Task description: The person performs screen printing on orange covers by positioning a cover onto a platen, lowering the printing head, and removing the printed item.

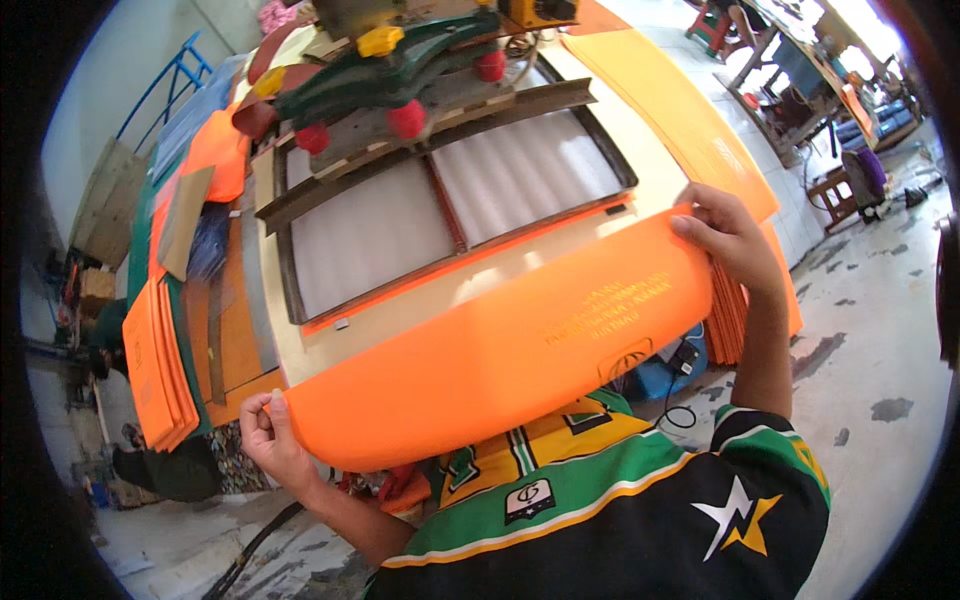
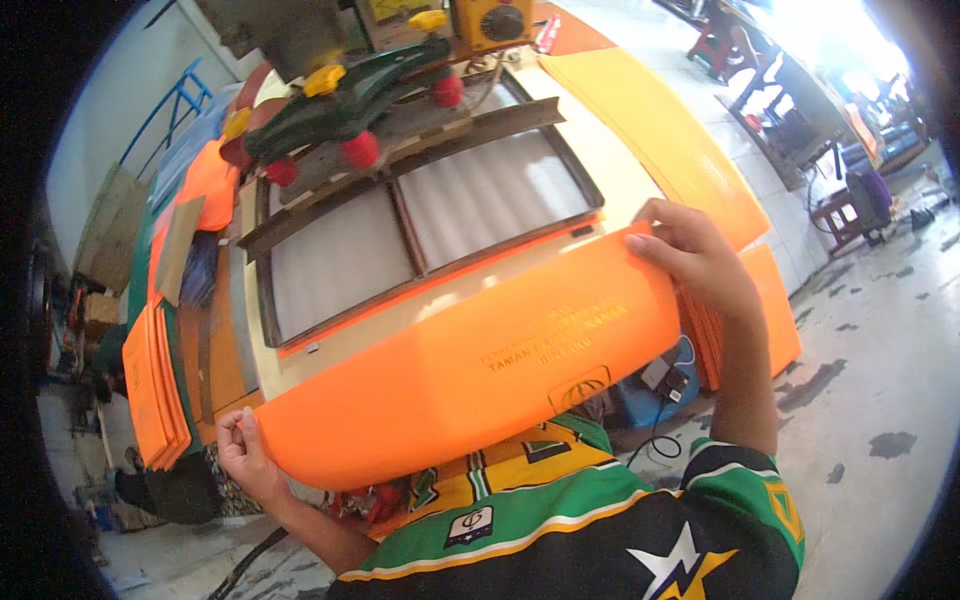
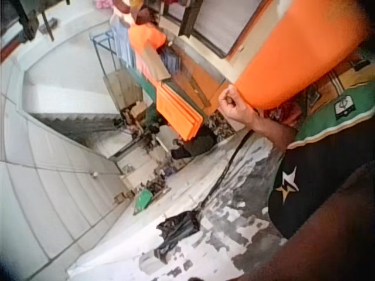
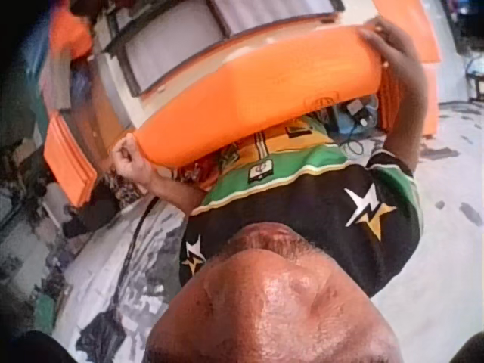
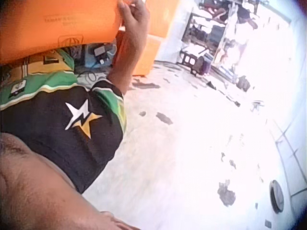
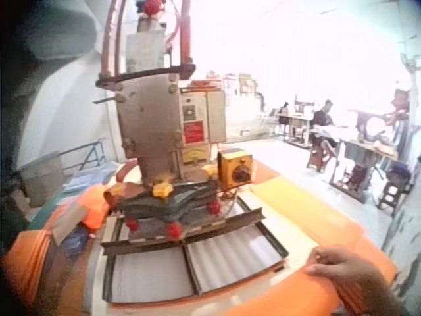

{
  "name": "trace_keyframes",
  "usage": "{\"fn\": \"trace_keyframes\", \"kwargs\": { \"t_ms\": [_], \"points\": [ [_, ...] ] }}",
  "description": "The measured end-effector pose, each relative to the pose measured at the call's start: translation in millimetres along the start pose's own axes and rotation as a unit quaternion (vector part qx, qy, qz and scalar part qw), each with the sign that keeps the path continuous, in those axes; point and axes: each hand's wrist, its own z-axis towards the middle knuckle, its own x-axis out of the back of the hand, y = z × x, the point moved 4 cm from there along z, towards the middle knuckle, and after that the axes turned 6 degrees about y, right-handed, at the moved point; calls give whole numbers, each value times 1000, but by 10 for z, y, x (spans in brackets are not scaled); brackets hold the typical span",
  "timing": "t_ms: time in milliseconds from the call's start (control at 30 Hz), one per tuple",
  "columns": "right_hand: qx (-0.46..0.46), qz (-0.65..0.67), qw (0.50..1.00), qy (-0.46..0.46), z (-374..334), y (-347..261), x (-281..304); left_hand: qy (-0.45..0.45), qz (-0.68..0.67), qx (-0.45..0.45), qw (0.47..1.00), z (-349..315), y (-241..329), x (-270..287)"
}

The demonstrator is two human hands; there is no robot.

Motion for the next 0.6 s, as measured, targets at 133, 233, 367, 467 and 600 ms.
{"fn": "trace_keyframes", "kwargs": {
  "t_ms": [133, 233, 367, 467, 600],
  "points": [
    [-2, -40, 999, 27, 48, 194, -29, -26, 30, 20, 999, 10, 53, -237],
    [12, -93, 995, 44, 51, 247, -9, -34, 17, 54, 998, 27, -27, -310],
    [-3, -151, 984, 96, 70, 336, 4, -90, 48, 56, 993, 44, -116, -388],
    [-41, -83, 988, 124, 102, 426, -23, -102, 67, 38, 992, 34, -71, -508],
    [-33, -59, 988, 139, 160, 579, -15, -98, 74, 13, 992, 51, 38, -633]
  ]
}}
